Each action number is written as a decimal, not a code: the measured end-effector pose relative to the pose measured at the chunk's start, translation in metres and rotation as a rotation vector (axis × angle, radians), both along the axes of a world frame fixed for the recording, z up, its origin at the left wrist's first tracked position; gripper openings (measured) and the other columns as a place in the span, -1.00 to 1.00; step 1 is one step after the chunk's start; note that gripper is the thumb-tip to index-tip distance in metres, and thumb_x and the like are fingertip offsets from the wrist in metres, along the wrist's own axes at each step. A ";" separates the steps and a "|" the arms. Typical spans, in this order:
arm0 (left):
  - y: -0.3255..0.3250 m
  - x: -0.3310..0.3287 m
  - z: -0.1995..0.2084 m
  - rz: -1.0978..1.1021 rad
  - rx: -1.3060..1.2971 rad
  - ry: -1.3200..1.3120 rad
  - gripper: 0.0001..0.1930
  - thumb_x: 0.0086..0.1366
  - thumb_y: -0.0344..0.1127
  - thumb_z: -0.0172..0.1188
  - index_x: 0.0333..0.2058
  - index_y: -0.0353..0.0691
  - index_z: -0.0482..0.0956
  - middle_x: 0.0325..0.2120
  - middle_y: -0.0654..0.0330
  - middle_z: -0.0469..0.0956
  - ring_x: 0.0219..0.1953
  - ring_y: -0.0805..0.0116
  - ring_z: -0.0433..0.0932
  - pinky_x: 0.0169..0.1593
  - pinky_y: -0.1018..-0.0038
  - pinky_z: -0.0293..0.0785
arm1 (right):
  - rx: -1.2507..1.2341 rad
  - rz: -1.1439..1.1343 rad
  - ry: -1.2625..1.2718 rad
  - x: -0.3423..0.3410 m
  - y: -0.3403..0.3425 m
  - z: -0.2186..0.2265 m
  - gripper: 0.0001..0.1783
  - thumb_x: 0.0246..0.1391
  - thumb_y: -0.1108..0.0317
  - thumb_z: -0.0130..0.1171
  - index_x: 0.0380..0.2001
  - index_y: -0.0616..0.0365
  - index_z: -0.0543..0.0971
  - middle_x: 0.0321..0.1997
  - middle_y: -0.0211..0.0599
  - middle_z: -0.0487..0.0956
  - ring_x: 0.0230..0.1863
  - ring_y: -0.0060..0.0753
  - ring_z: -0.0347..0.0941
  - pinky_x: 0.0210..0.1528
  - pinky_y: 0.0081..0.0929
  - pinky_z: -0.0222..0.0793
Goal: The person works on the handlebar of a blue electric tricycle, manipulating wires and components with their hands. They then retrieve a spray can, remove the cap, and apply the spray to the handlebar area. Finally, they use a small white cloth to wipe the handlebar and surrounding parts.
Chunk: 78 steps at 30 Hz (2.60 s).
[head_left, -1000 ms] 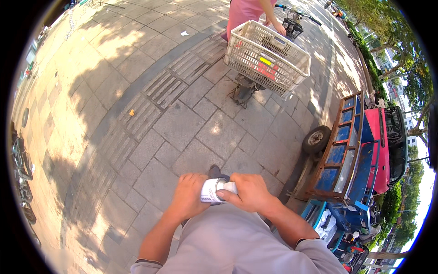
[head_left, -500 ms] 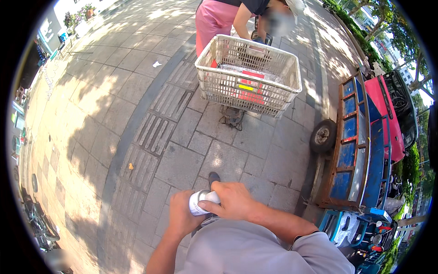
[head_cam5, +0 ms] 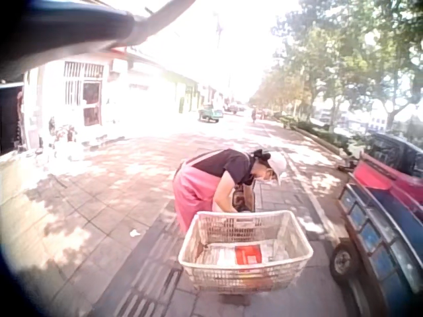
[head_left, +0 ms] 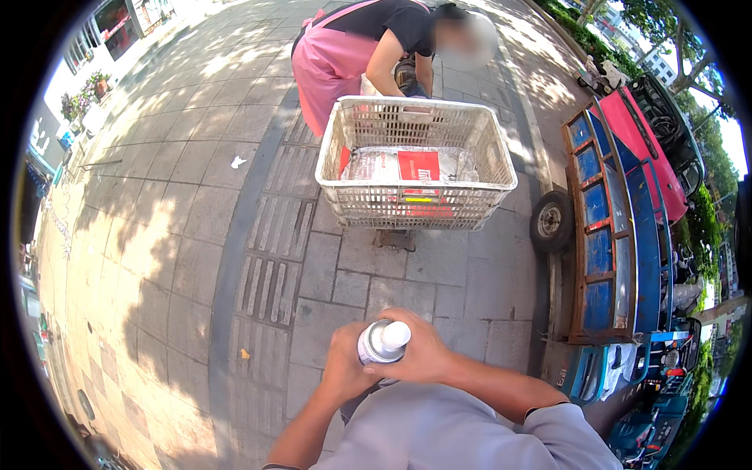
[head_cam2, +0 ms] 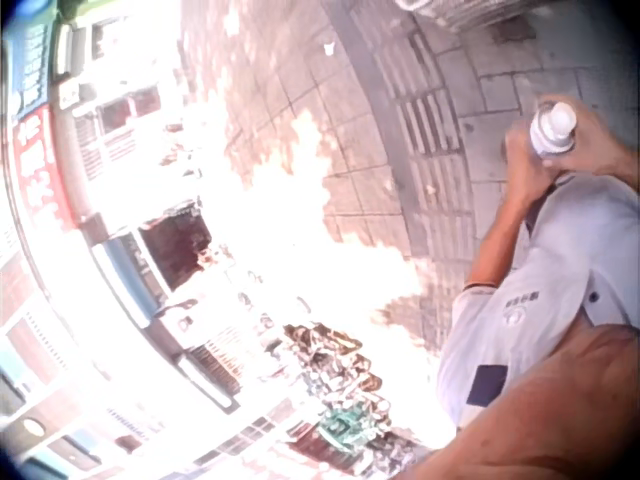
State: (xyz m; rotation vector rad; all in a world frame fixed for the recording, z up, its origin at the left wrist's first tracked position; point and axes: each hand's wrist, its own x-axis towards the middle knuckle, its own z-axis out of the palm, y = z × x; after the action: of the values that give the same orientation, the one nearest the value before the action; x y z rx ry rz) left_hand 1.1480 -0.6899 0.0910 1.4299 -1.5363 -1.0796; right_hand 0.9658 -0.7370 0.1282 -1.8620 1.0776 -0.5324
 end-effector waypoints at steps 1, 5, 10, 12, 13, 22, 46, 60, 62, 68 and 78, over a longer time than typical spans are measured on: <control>-0.014 0.001 -0.003 -0.131 -0.003 -0.063 -0.43 -0.10 -0.26 0.57 -0.08 -0.31 0.60 -0.19 -0.06 0.66 -0.08 -0.12 0.62 0.10 0.06 0.46 | 0.041 -0.088 -0.001 -0.006 -0.001 0.004 -0.06 -0.32 0.07 0.72 0.14 0.14 0.47 0.13 -0.06 0.56 0.20 0.03 0.50 0.25 -0.07 0.43; -0.063 -0.019 0.008 -0.437 -0.153 -0.259 -0.17 -0.05 -0.24 0.56 0.21 -0.27 0.39 0.10 -0.11 0.51 0.17 -0.15 0.46 0.21 0.01 0.38 | -0.107 -0.241 0.029 -0.044 -0.016 0.011 -0.13 -0.34 0.14 0.72 0.07 0.15 0.50 0.04 -0.12 0.58 0.07 0.03 0.54 0.12 -0.11 0.47; -0.109 -0.094 0.009 -0.530 -0.033 -0.418 -0.18 0.06 -0.27 0.53 0.27 -0.34 0.34 0.15 -0.15 0.46 0.19 -0.20 0.45 0.25 0.05 0.39 | -0.177 -0.510 -0.036 -0.141 -0.035 0.005 -0.16 -0.37 0.17 0.72 0.03 0.16 0.52 -0.01 -0.10 0.60 0.02 0.08 0.55 0.06 -0.05 0.46; -0.128 -0.130 0.000 -0.536 0.027 -0.431 -0.20 0.11 -0.27 0.51 0.28 -0.35 0.33 0.14 -0.15 0.46 0.19 -0.19 0.45 0.25 0.08 0.41 | -0.165 -0.609 -0.073 -0.191 -0.041 -0.005 -0.16 -0.37 0.17 0.72 0.03 0.17 0.52 -0.02 -0.08 0.60 0.00 0.09 0.56 0.05 -0.06 0.47; -0.140 -0.149 -0.001 -0.538 0.054 -0.431 -0.22 0.13 -0.27 0.50 0.28 -0.36 0.33 0.14 -0.15 0.46 0.18 -0.18 0.46 0.24 0.08 0.42 | -0.205 -0.642 -0.086 -0.217 -0.045 -0.009 -0.15 -0.39 0.19 0.73 0.02 0.18 0.52 -0.06 -0.06 0.60 -0.03 0.09 0.57 0.01 -0.07 0.48; -0.231 -0.339 0.010 -0.373 -0.043 -0.418 -0.33 0.22 -0.30 0.43 0.23 -0.38 0.35 0.10 -0.14 0.44 0.08 -0.09 0.55 0.17 0.13 0.50 | -0.113 -0.914 -0.030 -0.453 -0.063 -0.014 -0.14 -0.42 0.30 0.73 0.03 0.17 0.49 -0.04 -0.12 0.55 -0.04 -0.05 0.55 0.06 -0.14 0.47; -0.636 -0.500 -0.106 0.249 0.052 -0.677 -0.24 0.19 -0.26 0.43 0.22 -0.58 0.27 0.17 -0.36 0.33 0.24 -0.29 0.34 0.35 0.04 0.28 | -0.077 -1.345 0.154 -0.773 -0.331 -0.004 -0.10 -0.26 0.67 0.49 0.25 0.24 0.38 0.20 -0.13 0.45 0.28 -0.14 0.40 0.37 -0.15 0.34; -0.673 -0.534 -0.117 0.559 0.190 -1.033 -0.29 0.10 -0.25 0.46 0.16 -0.42 0.38 0.03 -0.20 0.45 0.10 -0.22 0.45 0.19 0.03 0.43 | -0.090 -1.158 0.024 -0.986 -0.632 -0.038 -0.23 -0.03 0.54 0.49 0.28 0.32 0.42 0.16 -0.12 0.53 0.19 -0.25 0.49 0.28 -0.27 0.39; -0.673 -0.539 -0.117 0.592 0.233 -1.025 -0.29 0.10 -0.24 0.46 0.17 -0.42 0.38 0.03 -0.18 0.45 0.11 -0.21 0.45 0.20 0.02 0.42 | -0.158 -1.052 0.079 -0.993 -0.667 -0.034 -0.23 -0.03 0.53 0.50 0.28 0.32 0.42 0.15 -0.13 0.53 0.19 -0.25 0.49 0.28 -0.27 0.40; -0.680 -0.544 -0.124 0.614 0.215 -1.178 -0.38 0.11 -0.14 0.42 0.06 -0.38 0.44 -0.01 -0.13 0.49 0.07 -0.16 0.48 0.13 0.02 0.42 | -0.040 -0.858 0.069 -0.983 -0.757 -0.033 -0.19 0.01 0.47 0.50 0.32 0.35 0.37 0.14 -0.10 0.56 0.16 -0.27 0.53 0.28 -0.28 0.43; -0.690 -0.547 -0.119 0.662 0.275 -1.109 -0.43 0.12 -0.18 0.39 0.04 -0.39 0.47 0.02 -0.16 0.50 0.07 -0.18 0.46 0.13 0.00 0.41 | -0.110 -0.649 0.263 -0.926 -0.901 -0.045 -0.13 -0.26 0.52 0.61 0.20 0.29 0.45 0.11 -0.13 0.54 0.14 -0.23 0.49 0.27 -0.26 0.39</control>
State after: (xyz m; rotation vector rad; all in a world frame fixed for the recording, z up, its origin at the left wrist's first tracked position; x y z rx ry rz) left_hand 0.6007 -1.3795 -0.0284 2.7232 -1.3568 -0.0162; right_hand 0.0397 -1.6385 0.0831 -1.6811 1.8828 -0.7337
